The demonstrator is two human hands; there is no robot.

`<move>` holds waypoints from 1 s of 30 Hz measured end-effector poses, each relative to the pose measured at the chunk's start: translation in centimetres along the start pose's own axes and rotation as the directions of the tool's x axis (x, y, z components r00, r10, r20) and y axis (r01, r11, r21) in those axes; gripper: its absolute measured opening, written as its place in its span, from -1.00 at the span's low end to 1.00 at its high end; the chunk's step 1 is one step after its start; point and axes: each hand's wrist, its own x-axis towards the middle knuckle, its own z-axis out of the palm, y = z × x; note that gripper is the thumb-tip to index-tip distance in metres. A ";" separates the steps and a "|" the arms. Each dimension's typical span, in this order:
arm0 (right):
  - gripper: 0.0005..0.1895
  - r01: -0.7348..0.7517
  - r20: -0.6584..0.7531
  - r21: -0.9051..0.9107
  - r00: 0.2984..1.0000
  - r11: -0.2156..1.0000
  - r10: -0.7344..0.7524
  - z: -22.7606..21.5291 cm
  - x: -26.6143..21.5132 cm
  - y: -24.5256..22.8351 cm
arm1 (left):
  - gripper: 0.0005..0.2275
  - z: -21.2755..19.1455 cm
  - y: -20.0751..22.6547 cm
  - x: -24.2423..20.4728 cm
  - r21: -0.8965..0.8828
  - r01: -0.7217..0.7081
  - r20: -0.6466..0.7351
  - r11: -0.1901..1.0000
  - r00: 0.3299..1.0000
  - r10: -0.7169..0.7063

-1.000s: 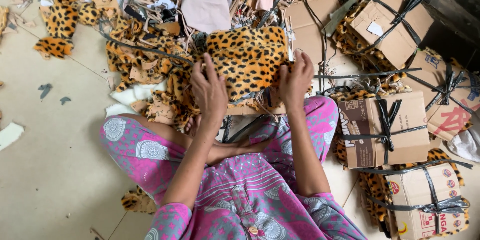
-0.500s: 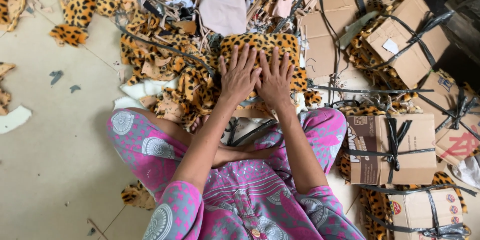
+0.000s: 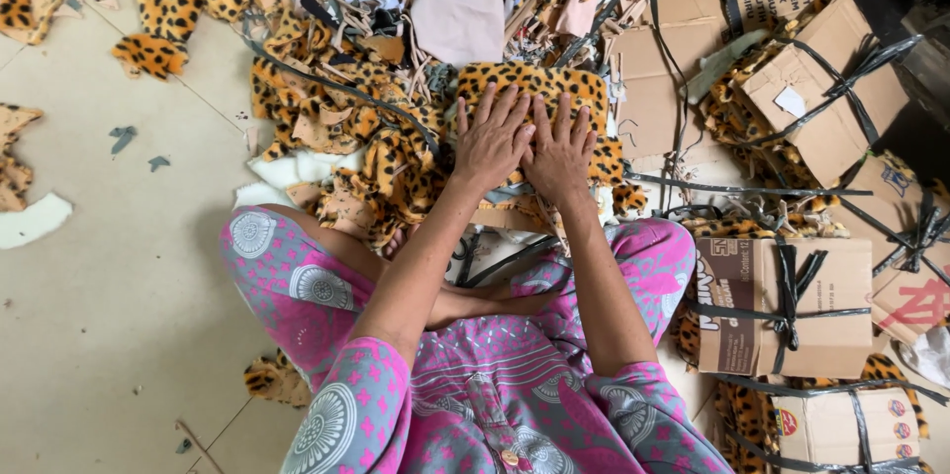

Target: The person sits on the floor and packs fabric scraps into small cardboard boxes. They gather leopard-print and solid-colored fabric pieces, place them inside a box, close it, and secure it by hand using black plastic straps.

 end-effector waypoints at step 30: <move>-0.76 0.178 0.063 0.604 0.961 0.777 -0.269 7.3 -2.4 -17.6 | -0.86 -14.5 -14.7 -11.5 -0.496 0.308 -0.124 0.812 0.900 -0.417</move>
